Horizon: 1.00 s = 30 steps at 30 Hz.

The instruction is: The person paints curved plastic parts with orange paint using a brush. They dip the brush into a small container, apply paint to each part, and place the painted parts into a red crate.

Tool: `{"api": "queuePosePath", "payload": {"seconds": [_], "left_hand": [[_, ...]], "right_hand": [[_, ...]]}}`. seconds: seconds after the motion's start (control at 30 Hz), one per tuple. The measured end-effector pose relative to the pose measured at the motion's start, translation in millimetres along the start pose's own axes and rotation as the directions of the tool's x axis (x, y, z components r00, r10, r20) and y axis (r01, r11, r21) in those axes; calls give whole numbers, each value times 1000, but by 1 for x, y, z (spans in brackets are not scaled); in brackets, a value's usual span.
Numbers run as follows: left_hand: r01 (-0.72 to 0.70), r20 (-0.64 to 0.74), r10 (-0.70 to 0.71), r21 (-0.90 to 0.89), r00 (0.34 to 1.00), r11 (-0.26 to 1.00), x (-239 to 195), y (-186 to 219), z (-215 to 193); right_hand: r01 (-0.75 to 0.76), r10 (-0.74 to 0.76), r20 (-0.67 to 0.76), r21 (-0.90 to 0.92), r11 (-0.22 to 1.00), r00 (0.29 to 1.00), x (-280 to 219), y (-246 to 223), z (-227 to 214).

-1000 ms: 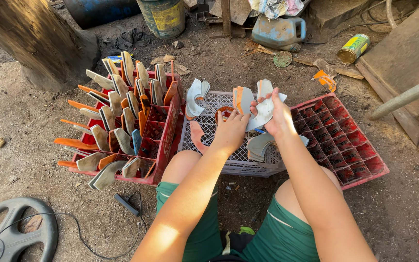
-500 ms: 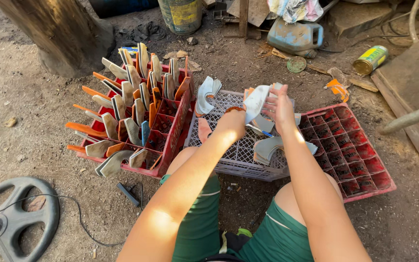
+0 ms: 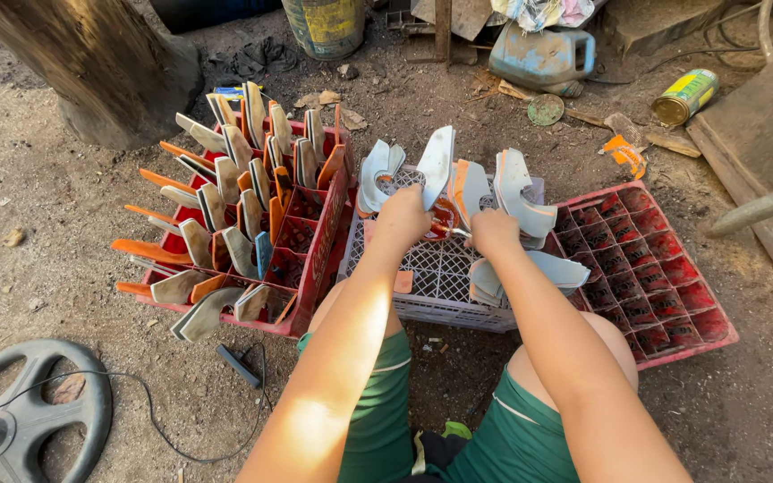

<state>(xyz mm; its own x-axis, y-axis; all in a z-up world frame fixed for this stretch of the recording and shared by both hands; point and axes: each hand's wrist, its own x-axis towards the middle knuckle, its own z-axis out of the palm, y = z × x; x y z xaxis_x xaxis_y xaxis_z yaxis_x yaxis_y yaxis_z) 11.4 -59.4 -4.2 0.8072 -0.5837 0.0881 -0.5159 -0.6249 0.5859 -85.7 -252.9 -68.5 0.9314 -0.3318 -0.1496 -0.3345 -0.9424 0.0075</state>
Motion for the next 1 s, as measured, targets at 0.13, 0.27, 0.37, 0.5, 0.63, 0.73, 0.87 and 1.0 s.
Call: {"api": "queuePosePath", "payload": {"seconds": [0.13, 0.27, 0.37, 0.5, 0.63, 0.73, 0.87, 1.0], "left_hand": [[-3, 55, 2, 21, 998, 1000, -5, -3, -5], [19, 96, -24, 52, 995, 998, -9, -9, -13], [7, 81, -10, 33, 997, 999, -13, -10, -16], [40, 118, -45, 45, 992, 998, -15, -6, -21], [46, 134, -55, 69, 989, 997, -16, -4, -22], [61, 142, -69, 60, 987, 996, -15, -6, -21], [92, 156, -106, 94, 982, 991, -9, -15, -12], [38, 132, -57, 137, 990, 990, -2, -25, -1]], "right_hand": [[-2, 4, 41, -52, 999, 999, 7, -2, 20], [-24, 25, -25, 37, 999, 999, 7, -4, 17], [-82, 75, 106, 66, 994, 991, -1, -6, 6], [-51, 51, 62, -6, 999, 997, -8, -11, -2], [-13, 10, -82, -41, 999, 997, -7, -12, 6], [-26, 26, -58, -3, 1000, 998, -4, -11, 11], [-11, 20, -89, 101, 995, 996, -5, -13, 5], [-29, 39, -81, 124, 992, 996, -12, -20, -17]]}}
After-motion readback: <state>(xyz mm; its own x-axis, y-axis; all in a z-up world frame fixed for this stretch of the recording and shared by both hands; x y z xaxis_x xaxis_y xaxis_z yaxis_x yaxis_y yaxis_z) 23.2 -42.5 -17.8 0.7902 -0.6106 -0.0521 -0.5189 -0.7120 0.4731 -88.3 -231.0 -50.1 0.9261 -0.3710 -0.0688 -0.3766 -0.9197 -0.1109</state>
